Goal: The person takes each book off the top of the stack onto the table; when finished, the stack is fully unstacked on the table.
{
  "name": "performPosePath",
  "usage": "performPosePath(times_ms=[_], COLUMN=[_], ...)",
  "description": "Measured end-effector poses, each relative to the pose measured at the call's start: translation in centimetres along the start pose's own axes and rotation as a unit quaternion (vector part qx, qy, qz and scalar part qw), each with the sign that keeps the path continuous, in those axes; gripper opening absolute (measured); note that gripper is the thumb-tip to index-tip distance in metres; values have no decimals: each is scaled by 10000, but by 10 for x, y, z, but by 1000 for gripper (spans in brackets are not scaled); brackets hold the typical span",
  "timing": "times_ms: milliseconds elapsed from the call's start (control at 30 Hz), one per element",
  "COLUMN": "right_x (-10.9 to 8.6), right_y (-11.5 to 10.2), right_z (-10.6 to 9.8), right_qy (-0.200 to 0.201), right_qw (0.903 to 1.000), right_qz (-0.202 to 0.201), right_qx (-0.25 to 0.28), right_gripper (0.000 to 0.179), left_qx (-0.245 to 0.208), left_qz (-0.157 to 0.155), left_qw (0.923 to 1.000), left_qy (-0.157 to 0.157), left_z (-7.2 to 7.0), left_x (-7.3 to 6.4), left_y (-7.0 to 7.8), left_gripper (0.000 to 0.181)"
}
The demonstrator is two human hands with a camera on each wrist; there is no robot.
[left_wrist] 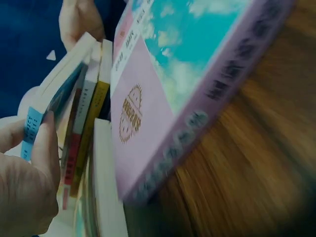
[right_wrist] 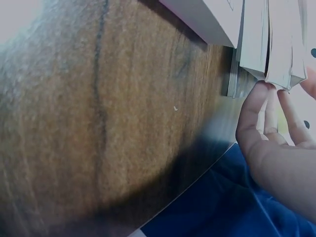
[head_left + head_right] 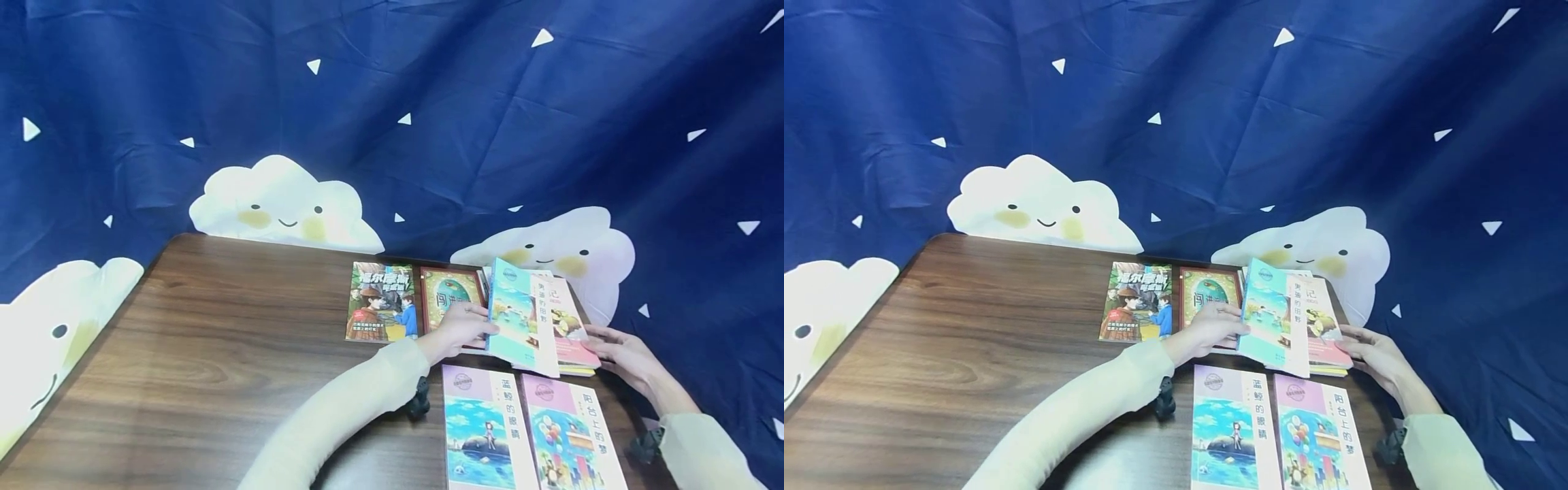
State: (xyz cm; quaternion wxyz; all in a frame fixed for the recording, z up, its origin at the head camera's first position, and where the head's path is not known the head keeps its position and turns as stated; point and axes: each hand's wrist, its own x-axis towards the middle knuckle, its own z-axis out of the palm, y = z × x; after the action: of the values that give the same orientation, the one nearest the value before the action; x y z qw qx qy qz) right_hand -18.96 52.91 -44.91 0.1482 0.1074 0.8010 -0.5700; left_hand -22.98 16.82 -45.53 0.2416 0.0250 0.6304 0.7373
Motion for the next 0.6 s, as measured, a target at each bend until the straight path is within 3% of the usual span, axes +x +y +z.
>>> performPosePath(times_ms=[167, 300, 467, 600], right_x=[0, 0, -2, -2], right_y=[0, 1, 1, 1], right_z=[-1, 0, 0, -1], right_qy=[-7, -19, 11, 50], right_qw=[9998, 9998, 9997, 9990], right_qz=[51, 20, 20, 55], right_qx=[-167, -210, -235, -431], right_gripper=[24, 26, 31, 51], left_qx=[246, 186, -8, -136], left_qz=[96, 114, 147, 65], left_qw=[9990, 9988, 9992, 9994], left_qy=[-353, -432, -379, -310], left_z=[-33, -63, -100, -128], left_x=[-22, -43, -77, -113], left_y=[9, 15, 20, 14], left_gripper=[40, 44, 47, 48])
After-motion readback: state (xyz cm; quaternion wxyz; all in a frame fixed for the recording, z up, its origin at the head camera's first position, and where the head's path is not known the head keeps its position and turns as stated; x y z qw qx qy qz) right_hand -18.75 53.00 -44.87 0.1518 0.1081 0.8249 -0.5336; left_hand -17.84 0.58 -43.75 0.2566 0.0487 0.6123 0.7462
